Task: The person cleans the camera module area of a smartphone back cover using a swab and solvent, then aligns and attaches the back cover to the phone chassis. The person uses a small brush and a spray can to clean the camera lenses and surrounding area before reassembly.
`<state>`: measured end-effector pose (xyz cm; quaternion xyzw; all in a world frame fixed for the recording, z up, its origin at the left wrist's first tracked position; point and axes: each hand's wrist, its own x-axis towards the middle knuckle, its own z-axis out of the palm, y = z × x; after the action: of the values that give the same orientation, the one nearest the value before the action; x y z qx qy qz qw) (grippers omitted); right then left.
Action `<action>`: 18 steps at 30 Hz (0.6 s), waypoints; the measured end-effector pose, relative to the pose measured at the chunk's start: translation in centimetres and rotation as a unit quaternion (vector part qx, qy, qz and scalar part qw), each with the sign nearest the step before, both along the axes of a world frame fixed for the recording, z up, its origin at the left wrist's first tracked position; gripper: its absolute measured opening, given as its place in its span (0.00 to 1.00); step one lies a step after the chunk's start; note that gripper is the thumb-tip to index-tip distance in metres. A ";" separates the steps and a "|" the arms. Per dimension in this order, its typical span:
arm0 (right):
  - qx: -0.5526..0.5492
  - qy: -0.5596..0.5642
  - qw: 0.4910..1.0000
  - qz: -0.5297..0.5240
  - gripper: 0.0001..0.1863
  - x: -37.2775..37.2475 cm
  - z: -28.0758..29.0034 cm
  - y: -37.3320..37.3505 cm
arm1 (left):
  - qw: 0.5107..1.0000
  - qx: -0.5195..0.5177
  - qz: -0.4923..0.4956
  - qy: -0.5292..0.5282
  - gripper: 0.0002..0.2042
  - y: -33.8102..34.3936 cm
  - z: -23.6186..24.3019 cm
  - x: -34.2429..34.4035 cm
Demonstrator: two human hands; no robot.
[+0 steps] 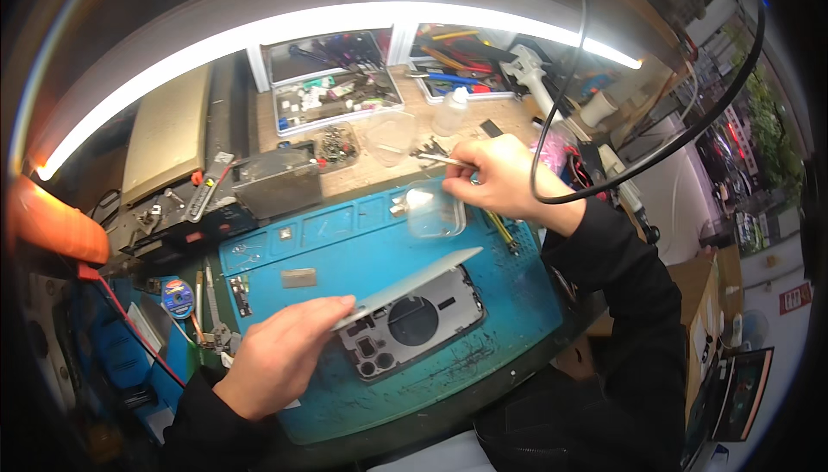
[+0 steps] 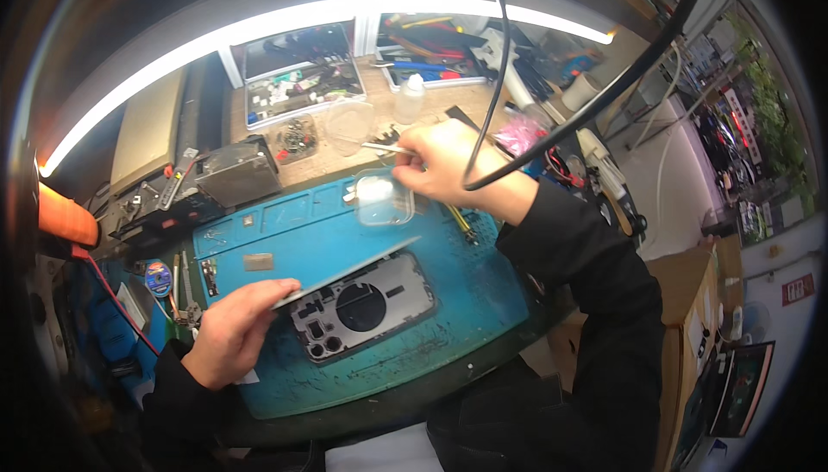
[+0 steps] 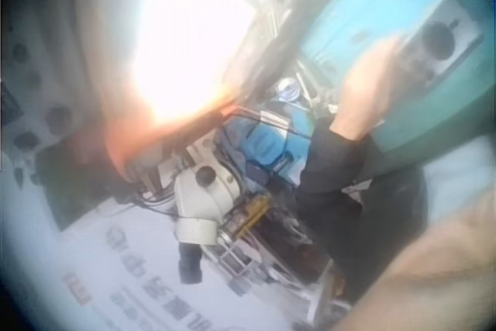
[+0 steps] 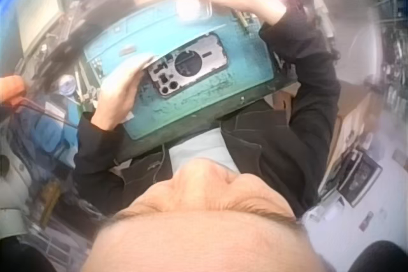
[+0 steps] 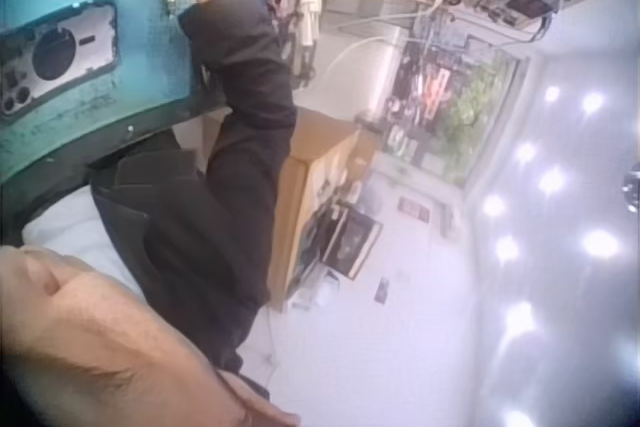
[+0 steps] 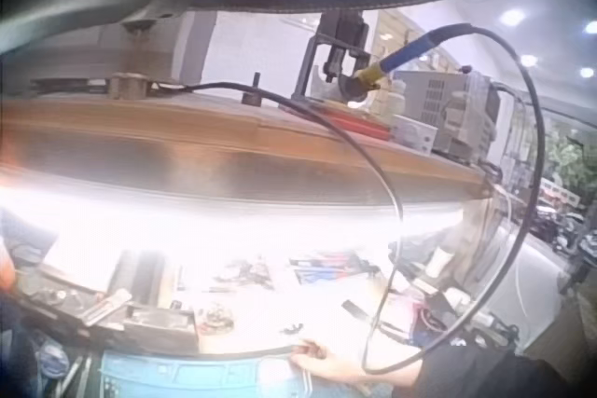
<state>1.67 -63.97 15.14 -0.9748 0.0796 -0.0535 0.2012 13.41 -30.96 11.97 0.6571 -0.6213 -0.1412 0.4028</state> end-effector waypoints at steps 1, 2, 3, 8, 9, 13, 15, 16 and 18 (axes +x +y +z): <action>0.000 0.005 1.000 -0.029 0.11 -1.9 0.6 -0.7 | 1.000 -0.003 -0.005 0.004 0.20 -0.3 -0.1 -0.1; 0.003 0.014 0.999 -0.041 0.10 -3.1 1.0 -1.1 | 1.000 0.000 0.002 0.001 0.20 -0.2 -0.1 0.0; 0.005 0.022 0.998 -0.057 0.10 -4.4 1.3 -1.5 | 1.000 0.003 0.001 0.006 0.21 -0.2 -0.1 0.0; 0.070 0.068 0.990 -0.099 0.07 -10.4 2.8 0.4 | 0.999 0.014 0.027 0.024 0.22 -0.1 -0.2 -0.3; 0.053 0.099 0.992 -0.063 0.07 -10.8 2.9 0.6 | 0.999 0.013 0.029 0.024 0.22 -0.1 -0.4 -0.4; 0.054 0.070 0.994 -0.056 0.09 -12.1 1.2 1.0 | 0.999 0.016 0.030 0.014 0.22 -0.1 -0.3 -0.5; 0.054 0.073 0.992 -0.089 0.11 -11.3 2.2 0.5 | 0.999 0.018 0.035 0.008 0.22 0.1 -0.3 -0.5; 0.055 0.062 0.990 -0.110 0.14 -10.1 2.4 0.0 | 0.999 0.022 0.044 0.004 0.23 0.3 -0.2 -0.5; -0.025 -0.020 0.991 -0.129 0.17 -8.1 1.8 -1.9 | 0.999 0.021 0.045 0.008 0.23 0.2 -0.2 -0.5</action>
<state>-6.39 -65.83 16.98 -0.9598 0.1993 -0.1007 0.1703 12.89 -30.75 11.77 0.6919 -0.5844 -0.1411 0.3997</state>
